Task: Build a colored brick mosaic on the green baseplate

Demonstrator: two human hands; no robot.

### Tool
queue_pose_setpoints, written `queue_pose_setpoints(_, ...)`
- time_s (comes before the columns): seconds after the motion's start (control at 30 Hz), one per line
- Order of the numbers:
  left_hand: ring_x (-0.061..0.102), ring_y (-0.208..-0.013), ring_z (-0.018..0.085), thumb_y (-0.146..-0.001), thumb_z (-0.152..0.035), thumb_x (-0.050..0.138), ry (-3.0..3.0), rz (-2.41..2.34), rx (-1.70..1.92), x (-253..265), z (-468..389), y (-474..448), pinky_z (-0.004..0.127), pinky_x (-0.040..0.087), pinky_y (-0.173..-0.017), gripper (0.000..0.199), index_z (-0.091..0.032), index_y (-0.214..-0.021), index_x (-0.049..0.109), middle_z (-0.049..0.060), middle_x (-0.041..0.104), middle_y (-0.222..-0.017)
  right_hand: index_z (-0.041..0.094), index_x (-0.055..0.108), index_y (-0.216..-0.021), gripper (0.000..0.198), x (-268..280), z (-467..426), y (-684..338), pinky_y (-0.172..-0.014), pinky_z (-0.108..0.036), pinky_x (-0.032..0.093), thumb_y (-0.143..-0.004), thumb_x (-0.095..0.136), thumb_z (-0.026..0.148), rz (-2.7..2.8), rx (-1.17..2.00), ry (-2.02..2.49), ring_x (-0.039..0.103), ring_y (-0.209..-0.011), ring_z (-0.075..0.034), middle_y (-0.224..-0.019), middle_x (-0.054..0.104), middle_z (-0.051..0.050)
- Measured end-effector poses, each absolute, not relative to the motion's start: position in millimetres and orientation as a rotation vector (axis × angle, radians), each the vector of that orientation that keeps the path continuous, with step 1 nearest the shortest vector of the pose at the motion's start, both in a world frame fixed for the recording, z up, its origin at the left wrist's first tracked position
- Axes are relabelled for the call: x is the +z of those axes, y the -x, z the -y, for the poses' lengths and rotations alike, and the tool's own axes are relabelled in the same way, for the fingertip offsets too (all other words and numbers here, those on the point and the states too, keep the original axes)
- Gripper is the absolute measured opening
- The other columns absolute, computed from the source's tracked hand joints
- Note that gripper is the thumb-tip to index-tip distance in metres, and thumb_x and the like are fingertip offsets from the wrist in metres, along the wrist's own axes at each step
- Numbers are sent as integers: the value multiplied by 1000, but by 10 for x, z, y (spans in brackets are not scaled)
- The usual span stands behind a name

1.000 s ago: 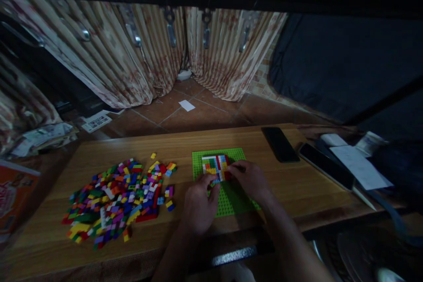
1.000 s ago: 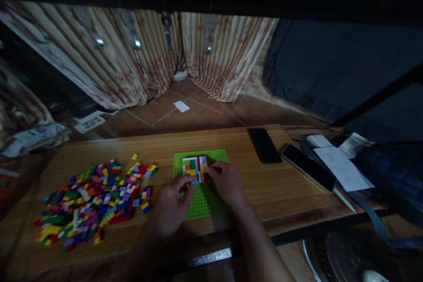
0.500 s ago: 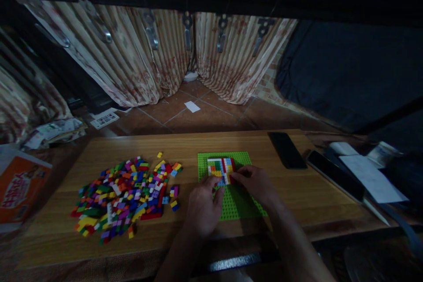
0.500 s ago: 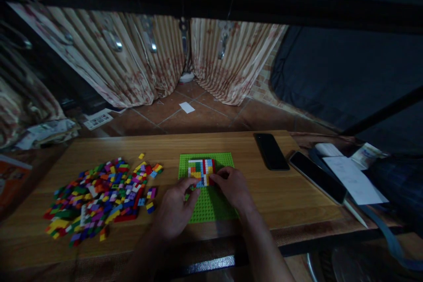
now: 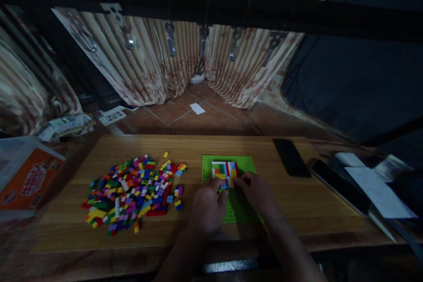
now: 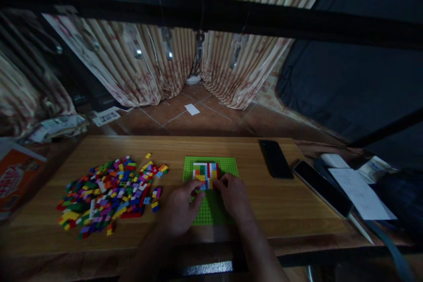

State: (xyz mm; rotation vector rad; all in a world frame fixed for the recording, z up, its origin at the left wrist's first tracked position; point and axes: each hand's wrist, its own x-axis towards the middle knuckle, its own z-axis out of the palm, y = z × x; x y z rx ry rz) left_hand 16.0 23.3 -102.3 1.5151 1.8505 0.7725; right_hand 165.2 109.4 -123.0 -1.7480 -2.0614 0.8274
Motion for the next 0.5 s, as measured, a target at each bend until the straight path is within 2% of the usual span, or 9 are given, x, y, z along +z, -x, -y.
queue_pose_setpoints(0.13,64,-83,16,-86,-23,49,-1527,-1848,813,-1003,-207,-171,26,48,-73,22,-23,-103,62,3,67,-100,20,61,-62,26,-1206,-1087,-1661,-58,-28,38,-76,59,42,2040,876,1719,59,-61,-18,-64,66,-3)
queue_pose_setpoints(0.3,64,-83,15,-86,-26,51,-1417,-1857,1001,-920,-173,-15,24,49,-71,20,-22,-100,64,3,69,-94,20,57,-60,41,-1113,-1150,-1747,-47,-27,36,-80,49,54,1741,1071,1708,51,-46,-15,-49,54,1)
queue_pose_setpoints(0.43,64,-77,14,-85,-26,51,-1180,-1804,1209,-852,-179,109,23,50,-68,23,-18,-102,65,5,69,-96,20,50,-56,44,-1022,-1132,-1732,-45,-24,34,-80,50,57,1561,1002,1604,45,-43,-11,-46,47,4)
queue_pose_setpoints(0.5,63,-76,13,-86,-26,51,-1110,-1756,1301,-846,-180,87,23,50,-68,21,-18,-98,66,4,69,-94,20,52,-58,44,-989,-1074,-1665,-45,-24,34,-81,51,57,1592,962,1561,45,-45,-11,-47,48,3)
